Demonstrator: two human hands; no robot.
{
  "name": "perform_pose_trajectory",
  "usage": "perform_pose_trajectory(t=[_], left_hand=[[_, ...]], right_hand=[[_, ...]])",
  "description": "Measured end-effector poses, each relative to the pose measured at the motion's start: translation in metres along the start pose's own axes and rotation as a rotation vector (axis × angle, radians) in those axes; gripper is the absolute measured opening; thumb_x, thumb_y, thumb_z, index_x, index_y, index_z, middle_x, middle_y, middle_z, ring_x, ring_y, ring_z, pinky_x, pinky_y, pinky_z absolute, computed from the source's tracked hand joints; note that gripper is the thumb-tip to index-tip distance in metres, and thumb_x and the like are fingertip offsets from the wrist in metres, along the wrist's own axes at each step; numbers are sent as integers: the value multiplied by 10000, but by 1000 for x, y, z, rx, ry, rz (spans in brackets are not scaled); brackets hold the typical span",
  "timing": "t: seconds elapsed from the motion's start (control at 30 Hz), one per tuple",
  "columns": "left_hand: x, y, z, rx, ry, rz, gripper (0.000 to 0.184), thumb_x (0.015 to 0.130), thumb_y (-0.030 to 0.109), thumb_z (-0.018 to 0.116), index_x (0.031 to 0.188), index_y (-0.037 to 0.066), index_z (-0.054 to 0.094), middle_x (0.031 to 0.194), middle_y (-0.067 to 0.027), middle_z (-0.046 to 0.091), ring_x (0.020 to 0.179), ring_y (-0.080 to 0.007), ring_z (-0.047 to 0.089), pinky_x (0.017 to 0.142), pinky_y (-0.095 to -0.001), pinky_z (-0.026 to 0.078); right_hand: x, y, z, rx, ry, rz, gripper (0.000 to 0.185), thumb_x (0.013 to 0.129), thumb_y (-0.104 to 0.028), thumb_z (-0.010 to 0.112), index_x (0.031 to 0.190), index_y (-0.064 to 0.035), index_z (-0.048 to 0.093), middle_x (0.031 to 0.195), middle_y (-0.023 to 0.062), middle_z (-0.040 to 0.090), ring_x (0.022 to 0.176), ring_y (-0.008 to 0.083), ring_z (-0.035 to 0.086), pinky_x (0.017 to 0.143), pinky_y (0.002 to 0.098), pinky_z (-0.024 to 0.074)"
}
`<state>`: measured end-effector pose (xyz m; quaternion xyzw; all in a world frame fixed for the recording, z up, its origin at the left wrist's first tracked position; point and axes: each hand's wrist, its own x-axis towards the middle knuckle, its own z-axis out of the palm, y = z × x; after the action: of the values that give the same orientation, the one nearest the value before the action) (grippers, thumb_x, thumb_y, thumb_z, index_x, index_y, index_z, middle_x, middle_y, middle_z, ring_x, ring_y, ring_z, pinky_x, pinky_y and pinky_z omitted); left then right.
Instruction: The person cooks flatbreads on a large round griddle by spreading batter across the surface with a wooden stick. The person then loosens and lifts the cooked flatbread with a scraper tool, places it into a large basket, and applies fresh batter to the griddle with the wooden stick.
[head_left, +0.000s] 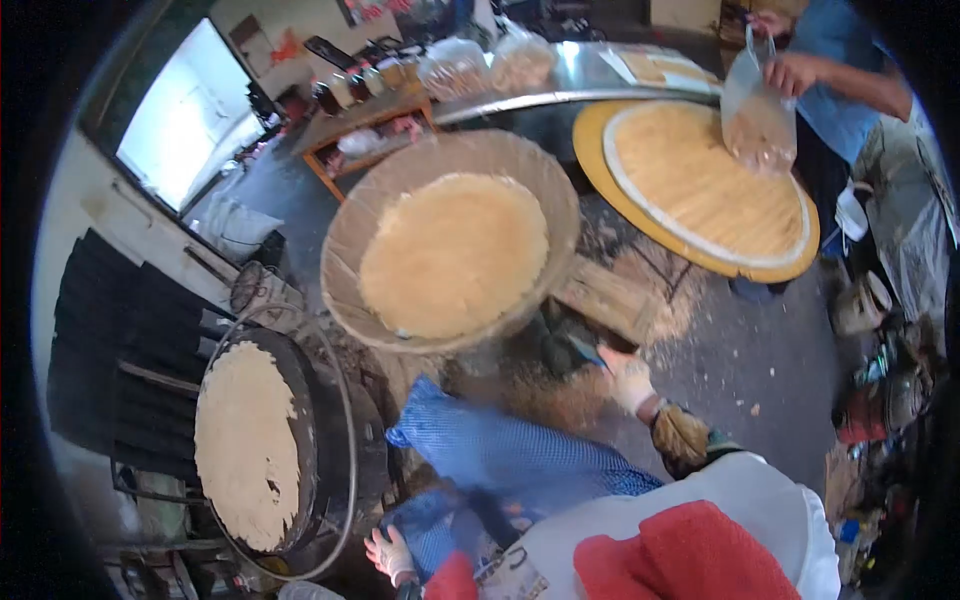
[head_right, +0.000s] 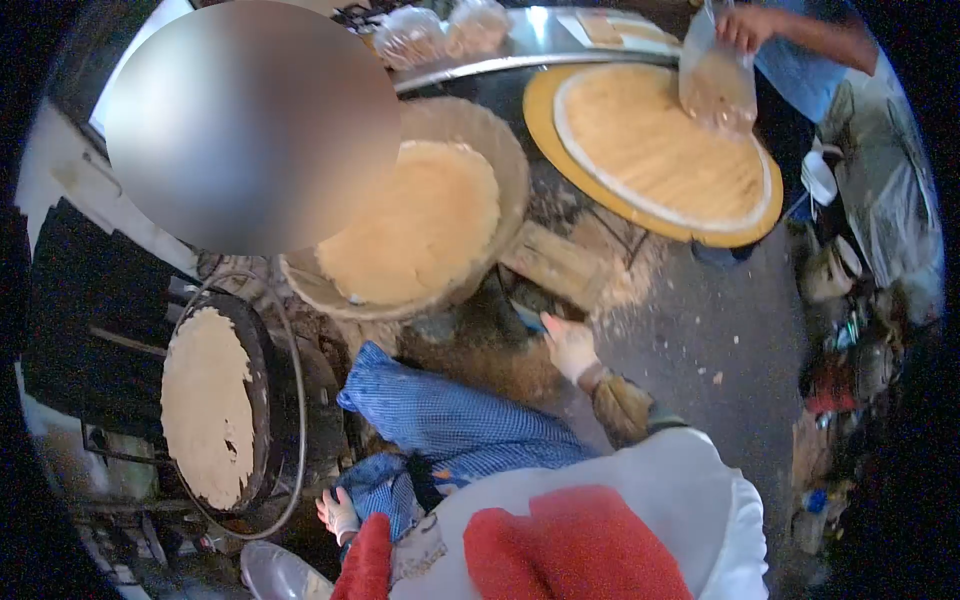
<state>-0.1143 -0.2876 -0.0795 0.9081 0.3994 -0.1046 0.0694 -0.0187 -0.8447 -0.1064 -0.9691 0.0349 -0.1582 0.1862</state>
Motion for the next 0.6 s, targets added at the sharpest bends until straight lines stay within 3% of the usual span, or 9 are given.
perform_pose_trajectory(t=[0.07,0.13,0.27,0.33,0.37,0.43,0.47,0.53,0.6], left_hand=[[-2,8,6,73,-5,45,558,900,516,475,1349,184,475,1465,-128,349,1334,-392,307,1046,-541,311],[-6,12,13,133,11,73,546,904,504,479,1341,178,484,1452,-123,369,1328,-384,318,1046,-533,314],[-7,2,16,116,57,194,525,898,459,501,1306,129,518,1413,-120,424,1319,-363,337,1047,-517,317],[-6,-3,19,83,90,202,509,897,409,519,1284,80,529,1379,-173,447,1296,-370,369,1044,-511,322],[-4,-7,24,-28,187,301,501,892,376,539,1277,55,525,1361,-210,449,1279,-381,385,1042,-511,325],[-15,-3,16,-167,408,467,501,876,312,575,1277,19,503,1335,-269,443,1251,-408,409,1037,-518,329],[-24,11,2,-187,530,535,511,866,280,591,1285,6,486,1327,-292,435,1238,-422,416,1033,-526,331],[-35,27,-33,-130,579,569,568,854,251,601,1333,0,427,1358,-284,405,1257,-447,387,1051,-528,309],[-33,29,-71,-77,640,583,622,857,240,589,1378,-17,365,1401,-284,354,1293,-455,343,1075,-531,271]], right_hand=[[30,-8,-9,-100,-73,4,424,823,-135,582,1242,-93,532,1089,139,634,984,317,608,859,405,471],[51,23,28,-135,60,-57,423,815,-127,563,1237,-133,541,1151,128,613,1061,312,576,921,464,417],[107,44,19,-290,21,121,440,838,-137,504,1270,-216,532,1236,141,564,1167,305,506,1038,540,270],[116,56,33,-389,134,170,438,848,-166,521,1281,-225,526,1245,149,547,1159,319,503,1023,560,280],[116,55,37,-358,84,222,422,864,-223,529,1287,-215,521,1282,147,512,1166,334,491,1017,578,279],[110,46,42,-335,-353,317,518,872,-415,516,1342,-202,464,1350,167,438,1259,334,399,1027,594,264],[99,53,60,-389,-232,284,584,860,-469,514,1361,-176,445,1372,176,417,1290,340,357,1032,601,249],[95,46,64,-385,-259,288,619,863,-479,511,1384,-156,428,1409,184,391,1279,352,375,1017,579,261],[81,55,86,-380,-108,202,564,899,-383,516,1392,-127,417,1377,194,432,1250,340,416,1016,542,286]])
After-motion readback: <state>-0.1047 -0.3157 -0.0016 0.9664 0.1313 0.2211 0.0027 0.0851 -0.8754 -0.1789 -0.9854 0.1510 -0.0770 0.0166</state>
